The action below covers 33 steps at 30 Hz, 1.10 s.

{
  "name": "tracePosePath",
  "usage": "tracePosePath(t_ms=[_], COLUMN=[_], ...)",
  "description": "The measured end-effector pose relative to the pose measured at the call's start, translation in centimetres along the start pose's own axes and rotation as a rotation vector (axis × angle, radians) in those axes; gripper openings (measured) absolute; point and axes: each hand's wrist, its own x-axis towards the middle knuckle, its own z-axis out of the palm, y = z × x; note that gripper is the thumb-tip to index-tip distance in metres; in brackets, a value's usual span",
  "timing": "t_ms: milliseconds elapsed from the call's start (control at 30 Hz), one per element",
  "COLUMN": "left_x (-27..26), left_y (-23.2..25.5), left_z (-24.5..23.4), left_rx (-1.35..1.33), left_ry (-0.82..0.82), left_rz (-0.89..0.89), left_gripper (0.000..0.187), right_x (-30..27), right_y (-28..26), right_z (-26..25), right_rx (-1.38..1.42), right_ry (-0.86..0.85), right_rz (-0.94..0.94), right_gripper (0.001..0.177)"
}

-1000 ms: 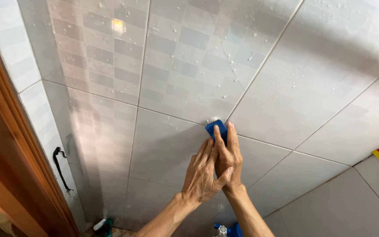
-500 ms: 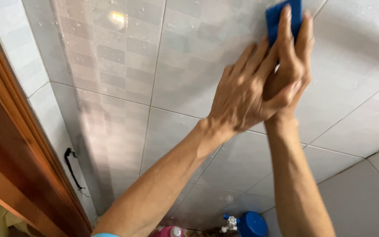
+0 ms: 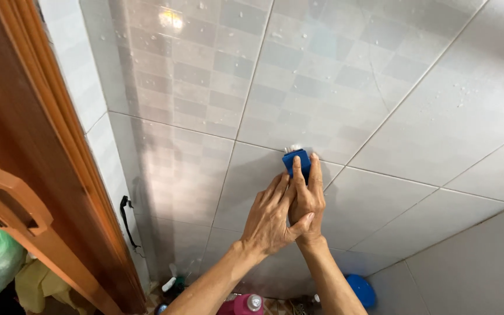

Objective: The person scrubs white tiled bathroom walls with a blue brush and rinses them with a handheld shower head. They repeatedly wet, scrub, and rinse sections of the wall, focusing on grout lines and corners, then rinse the brush and hands before finishing.

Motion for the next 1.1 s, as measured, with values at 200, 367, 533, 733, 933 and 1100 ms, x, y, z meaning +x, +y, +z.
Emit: tracePosePath(t_ms=[200, 367, 533, 733, 933, 1100], left_x=[4.1, 11.9, 16.5, 10.6, 1.9, 1.2], left_y=[1.2, 2.9, 5.3, 2.8, 0.3, 0.4], left_z=[-1.9, -3.5, -7.6, -7.3, -5.1, -4.7], left_rx=[-0.062, 0.041, 0.057, 0.078, -0.016, -0.058], left_ry=[0.106, 0.378, 0.399, 0.398, 0.157, 0.099], left_rz=[-0.005, 0.182, 0.234, 0.184, -0.019, -0.123], left_gripper=[0.071, 0.071, 0.066, 0.063, 0.068, 0.071], right_x=[5.6, 14.3, 20.4, 14.9, 4.8, 4.2], right_y=[-1.0, -1.2, -0.6, -3.7, -3.6, -3.2], right_z=[-1.1, -3.8, -5.0, -3.1, 0.3, 0.6], right_rx=[0.111, 0.011, -0.045, -0.016, 0.072, 0.047], right_ry=[0.006, 0.091, 0.055, 0.019, -0.049, -0.152], right_rz=[0.021, -0.079, -0.11, -0.102, -0.178, -0.209], right_gripper=[0.034, 0.036, 0.039, 0.04, 0.04, 0.043])
